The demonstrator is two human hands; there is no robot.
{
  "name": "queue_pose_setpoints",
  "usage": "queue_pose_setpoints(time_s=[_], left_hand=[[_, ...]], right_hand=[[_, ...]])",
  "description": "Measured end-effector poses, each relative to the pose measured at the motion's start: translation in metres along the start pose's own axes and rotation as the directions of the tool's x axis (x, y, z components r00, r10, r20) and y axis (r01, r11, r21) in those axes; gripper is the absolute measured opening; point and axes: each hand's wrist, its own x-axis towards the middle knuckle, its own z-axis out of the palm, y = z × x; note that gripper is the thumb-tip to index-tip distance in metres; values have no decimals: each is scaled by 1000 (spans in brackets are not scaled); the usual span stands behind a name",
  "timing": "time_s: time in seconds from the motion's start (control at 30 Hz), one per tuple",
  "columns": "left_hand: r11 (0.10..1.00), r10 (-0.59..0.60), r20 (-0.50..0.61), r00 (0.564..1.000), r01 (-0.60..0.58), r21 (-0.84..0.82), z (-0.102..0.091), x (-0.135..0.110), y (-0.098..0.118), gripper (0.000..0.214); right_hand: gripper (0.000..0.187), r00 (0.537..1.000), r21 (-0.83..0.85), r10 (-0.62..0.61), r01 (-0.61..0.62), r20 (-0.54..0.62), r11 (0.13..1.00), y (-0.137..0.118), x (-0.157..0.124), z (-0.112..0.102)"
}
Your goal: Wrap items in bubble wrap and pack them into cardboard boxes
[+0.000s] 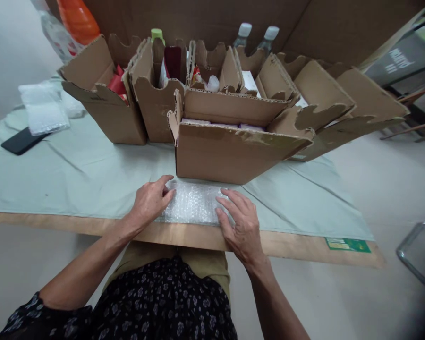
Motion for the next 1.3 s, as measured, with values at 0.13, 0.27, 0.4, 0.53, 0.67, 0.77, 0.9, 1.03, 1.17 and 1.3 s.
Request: queue_pose_setpoints(time_s=[0.13, 0.27, 0.4, 0.53, 0.67, 0.77, 0.9, 1.03, 1.17, 1.3], left_hand=[[1000, -28, -1, 1000, 28, 10, 1, 2, 2, 44], [999, -43, -4, 999, 43, -29, -2, 5, 1, 43], [996, -59, -75, 995, 54, -64, -8, 2, -3, 38], [999, -37, -136, 990, 33, -34, -13, -5, -7, 37], [993, -49, -59, 997, 55, 109, -14, -8, -3, 40], [982, -63, 5, 998, 61, 176, -14, -6, 0, 37], [988, -47, 22, 999, 43, 151, -14, 0, -1, 39], [997, 32, -38, 999, -30, 72, -7, 2, -6, 22], [990, 99, -143, 985, -113, -90, 0, -9, -4, 10], [932, -13, -156, 988, -45, -361, 2, -25, 1, 18]], right_hand=[[24, 987, -70, -61, 72, 147, 995, -5, 6, 9], [25, 969, -49, -41, 54, 243, 997, 0, 3, 18], [28, 971, -45, -22, 34, 240, 998, 2, -1, 19], [28, 973, -46, -24, 35, 230, 998, -2, -2, 20], [23, 988, -5, -31, 32, 150, 999, 2, -3, 16], [24, 995, -47, 95, -95, 14, 994, 17, -3, 6], [34, 955, -172, 295, -289, 14, 942, 35, 0, 4], [25, 947, -63, 318, -315, 39, 947, 27, 1, 13], [14, 898, 222, 440, -432, 15, 874, 14, -7, 10], [38, 843, 301, 531, -530, 87, 793, 15, -16, -1]])
